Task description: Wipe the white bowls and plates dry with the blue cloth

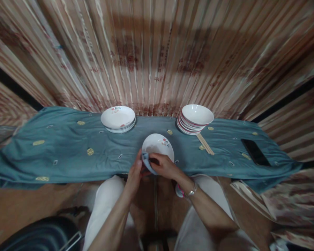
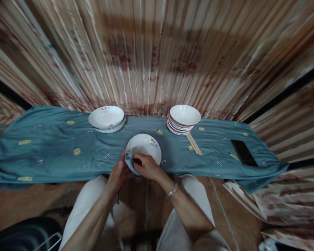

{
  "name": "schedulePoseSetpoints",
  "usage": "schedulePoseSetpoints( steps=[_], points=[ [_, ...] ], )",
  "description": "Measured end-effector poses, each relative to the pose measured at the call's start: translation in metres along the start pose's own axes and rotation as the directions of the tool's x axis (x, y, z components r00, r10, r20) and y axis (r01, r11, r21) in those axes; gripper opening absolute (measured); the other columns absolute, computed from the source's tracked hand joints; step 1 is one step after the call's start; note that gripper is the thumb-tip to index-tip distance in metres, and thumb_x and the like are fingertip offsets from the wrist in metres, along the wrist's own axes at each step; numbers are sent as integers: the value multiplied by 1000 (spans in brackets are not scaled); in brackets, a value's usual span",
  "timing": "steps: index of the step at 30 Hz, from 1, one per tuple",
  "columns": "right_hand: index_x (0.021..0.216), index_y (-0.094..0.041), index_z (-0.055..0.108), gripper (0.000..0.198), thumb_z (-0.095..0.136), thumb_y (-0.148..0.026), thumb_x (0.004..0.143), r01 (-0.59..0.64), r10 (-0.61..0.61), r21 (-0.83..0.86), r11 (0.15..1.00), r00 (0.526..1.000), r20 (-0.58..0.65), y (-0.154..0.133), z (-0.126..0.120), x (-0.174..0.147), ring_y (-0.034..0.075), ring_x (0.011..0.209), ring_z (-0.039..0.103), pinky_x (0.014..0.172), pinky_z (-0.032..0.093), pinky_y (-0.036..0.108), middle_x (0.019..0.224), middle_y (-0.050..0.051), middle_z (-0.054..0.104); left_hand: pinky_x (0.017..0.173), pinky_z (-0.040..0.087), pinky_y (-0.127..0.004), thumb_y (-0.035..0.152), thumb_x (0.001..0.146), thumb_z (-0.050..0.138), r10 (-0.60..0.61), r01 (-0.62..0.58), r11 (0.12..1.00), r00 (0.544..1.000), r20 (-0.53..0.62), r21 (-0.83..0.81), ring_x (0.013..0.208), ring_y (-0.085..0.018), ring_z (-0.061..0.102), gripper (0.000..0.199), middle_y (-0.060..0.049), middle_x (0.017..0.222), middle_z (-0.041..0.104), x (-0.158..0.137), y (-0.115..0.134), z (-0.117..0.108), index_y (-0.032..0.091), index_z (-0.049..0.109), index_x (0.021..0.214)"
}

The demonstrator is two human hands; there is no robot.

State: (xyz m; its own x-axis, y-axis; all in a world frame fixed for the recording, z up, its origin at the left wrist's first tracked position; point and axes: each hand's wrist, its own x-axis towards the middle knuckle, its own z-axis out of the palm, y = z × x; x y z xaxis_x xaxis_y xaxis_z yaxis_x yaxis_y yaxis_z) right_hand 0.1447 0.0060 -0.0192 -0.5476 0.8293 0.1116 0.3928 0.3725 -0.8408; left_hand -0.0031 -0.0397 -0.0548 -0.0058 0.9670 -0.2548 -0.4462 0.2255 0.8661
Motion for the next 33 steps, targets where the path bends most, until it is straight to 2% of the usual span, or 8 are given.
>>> schedulePoseSetpoints(
  steps=[7,11,14,16,19,22,27,33],
  points=[
    [93,-18,61,17,50,-23,82,15,6,110,994,981,-194,2,10,26,15,76,59,73,45,26,83,0,63,74,58,-41,61,73,64,24,-24,999,1000,0,38,110,-33,61,82,-13,141,49,2,-2,0,25,40,143],
    [95,-18,61,18,51,-28,84,-3,55,183,983,959,-279,4,14,37,15,83,60,77,46,27,90,2,65,74,58,-40,62,72,64,28,-28,999,1000,-4,24,109,-33,61,86,-15,139,51,2,-3,2,23,38,144],
    [93,-18,62,18,56,-31,82,-14,66,169,985,949,-308,4,16,40,15,83,60,78,46,27,89,2,66,74,58,-41,64,72,62,45,-45,999,999,8,1,104,-31,64,86,-15,135,55,2,-4,0,23,38,144],
    [92,-18,62,18,58,-31,81,-8,52,160,987,961,-270,4,14,39,15,80,60,76,46,27,86,1,65,75,57,-42,66,70,62,47,-47,998,999,22,-36,99,-30,66,87,-15,126,61,2,-5,-1,22,41,142],
    [92,-17,63,20,61,-32,79,2,29,174,985,984,-175,4,8,32,15,79,60,76,46,27,86,1,66,74,57,-43,71,66,62,43,-42,996,999,16,-82,95,-31,67,85,-17,111,68,3,-6,-3,15,54,129],
    [91,-17,64,20,63,-32,77,-19,30,179,984,998,-59,4,0,23,15,79,60,76,45,26,84,0,65,73,57,-43,72,67,60,45,-46,995,999,-15,-93,95,-31,67,79,-15,108,69,2,-6,-3,13,62,119],
    [90,-16,65,21,67,-31,76,-16,-12,211,977,991,132,6,-11,8,15,80,60,74,46,25,86,1,66,79,56,-38,63,75,58,84,-86,990,996,-23,-109,108,-29,61,72,-11,127,62,1,-5,-2,20,54,132],
    [95,-17,66,20,68,-25,77,-23,3,75,997,965,262,13,-23,-9,14,76,60,68,46,23,89,0,67,68,57,-34,49,69,72,43,-44,999,998,-54,-21,84,-24,68,79,-10,111,69,-1,-1,-2,23,46,139]
  ],
)
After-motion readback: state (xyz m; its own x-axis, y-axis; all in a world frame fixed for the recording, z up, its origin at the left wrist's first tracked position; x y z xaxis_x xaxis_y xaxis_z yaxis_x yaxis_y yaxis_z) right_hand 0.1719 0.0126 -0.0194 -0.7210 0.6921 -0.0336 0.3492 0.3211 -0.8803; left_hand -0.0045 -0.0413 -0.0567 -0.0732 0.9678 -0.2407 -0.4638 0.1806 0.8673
